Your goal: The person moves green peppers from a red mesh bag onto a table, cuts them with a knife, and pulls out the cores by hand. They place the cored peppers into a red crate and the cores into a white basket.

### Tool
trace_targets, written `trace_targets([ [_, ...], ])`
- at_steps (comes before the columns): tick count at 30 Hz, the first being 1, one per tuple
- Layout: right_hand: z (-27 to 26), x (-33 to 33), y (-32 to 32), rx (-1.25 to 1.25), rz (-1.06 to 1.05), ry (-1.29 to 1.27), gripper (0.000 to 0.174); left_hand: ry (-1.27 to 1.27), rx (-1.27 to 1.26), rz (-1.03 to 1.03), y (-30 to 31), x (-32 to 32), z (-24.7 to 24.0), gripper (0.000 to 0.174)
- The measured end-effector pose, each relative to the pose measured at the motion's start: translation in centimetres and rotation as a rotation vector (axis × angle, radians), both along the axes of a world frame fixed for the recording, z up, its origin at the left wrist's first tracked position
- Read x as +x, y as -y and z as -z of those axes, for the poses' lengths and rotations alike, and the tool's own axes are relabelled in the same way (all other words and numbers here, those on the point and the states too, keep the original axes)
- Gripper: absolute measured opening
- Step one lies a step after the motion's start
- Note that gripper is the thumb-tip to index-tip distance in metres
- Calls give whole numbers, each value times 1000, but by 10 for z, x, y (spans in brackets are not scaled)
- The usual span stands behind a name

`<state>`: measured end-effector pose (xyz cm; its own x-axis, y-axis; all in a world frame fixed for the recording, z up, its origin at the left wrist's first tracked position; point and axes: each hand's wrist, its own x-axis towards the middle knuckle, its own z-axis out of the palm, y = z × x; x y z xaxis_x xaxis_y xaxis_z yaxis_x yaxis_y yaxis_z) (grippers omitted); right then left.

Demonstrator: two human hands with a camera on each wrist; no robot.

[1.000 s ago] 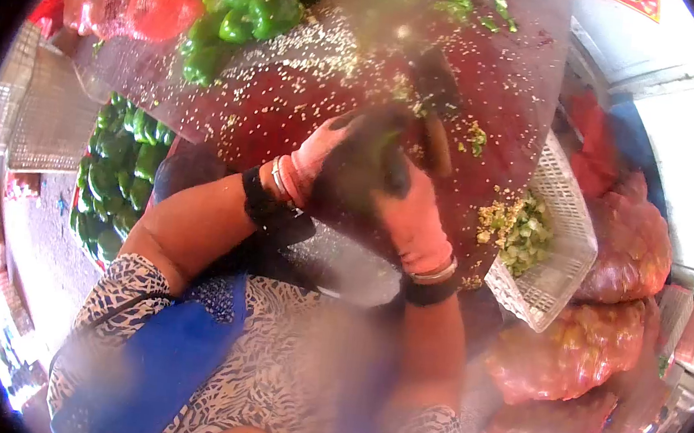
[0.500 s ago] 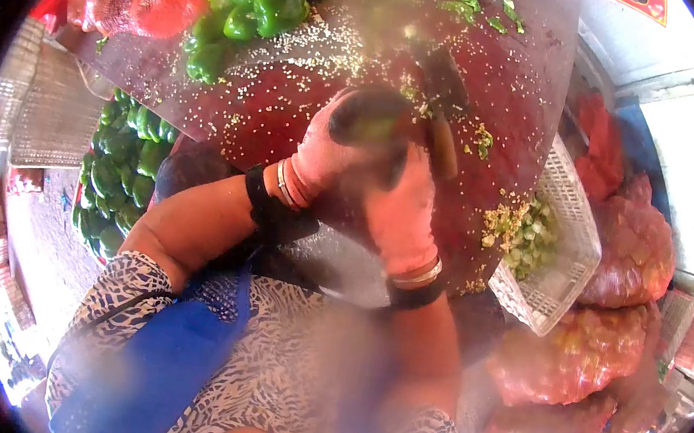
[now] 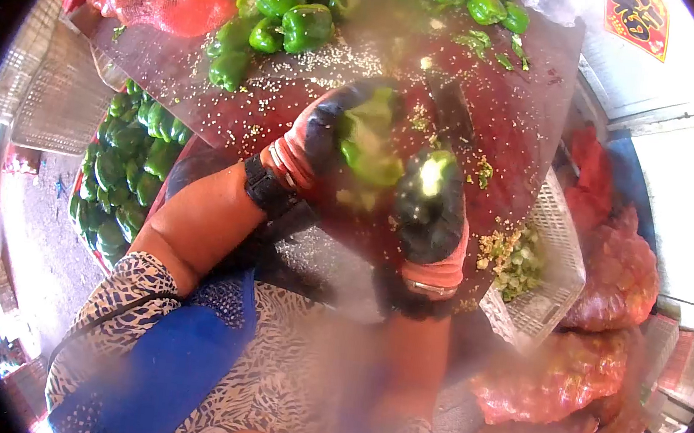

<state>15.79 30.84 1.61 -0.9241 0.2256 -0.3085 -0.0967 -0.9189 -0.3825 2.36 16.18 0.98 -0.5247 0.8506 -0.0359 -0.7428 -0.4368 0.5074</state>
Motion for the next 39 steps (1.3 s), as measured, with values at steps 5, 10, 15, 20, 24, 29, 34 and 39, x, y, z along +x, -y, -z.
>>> trace_targets([
  [5,18,11,-13,-49,-99,-188,37,-398,-8,-103,-5,-11,5,77],
  [10,7,12,-5,-163,-77,-91,41,-597,17,-140,1,-6,-15,77],
  [15,17,22,-19,36,-36,-93,41,-488,9,-126,1,-6,-19,71],
  [20,-79,80,-71,1303,121,137,46,200,292,158,4,-15,-15,64],
  [24,-56,94,-123,1657,690,689,36,-248,161,-28,-13,-20,8,55],
  [29,-69,5,13,1465,-110,370,37,-318,175,66,-3,-1,-15,40],
  [34,-26,-35,30,1388,-292,191,28,-424,-34,-31,2,-4,-8,41],
  [39,-19,-54,21,1241,-375,163,26,-532,-44,-177,-3,-17,9,55],
])
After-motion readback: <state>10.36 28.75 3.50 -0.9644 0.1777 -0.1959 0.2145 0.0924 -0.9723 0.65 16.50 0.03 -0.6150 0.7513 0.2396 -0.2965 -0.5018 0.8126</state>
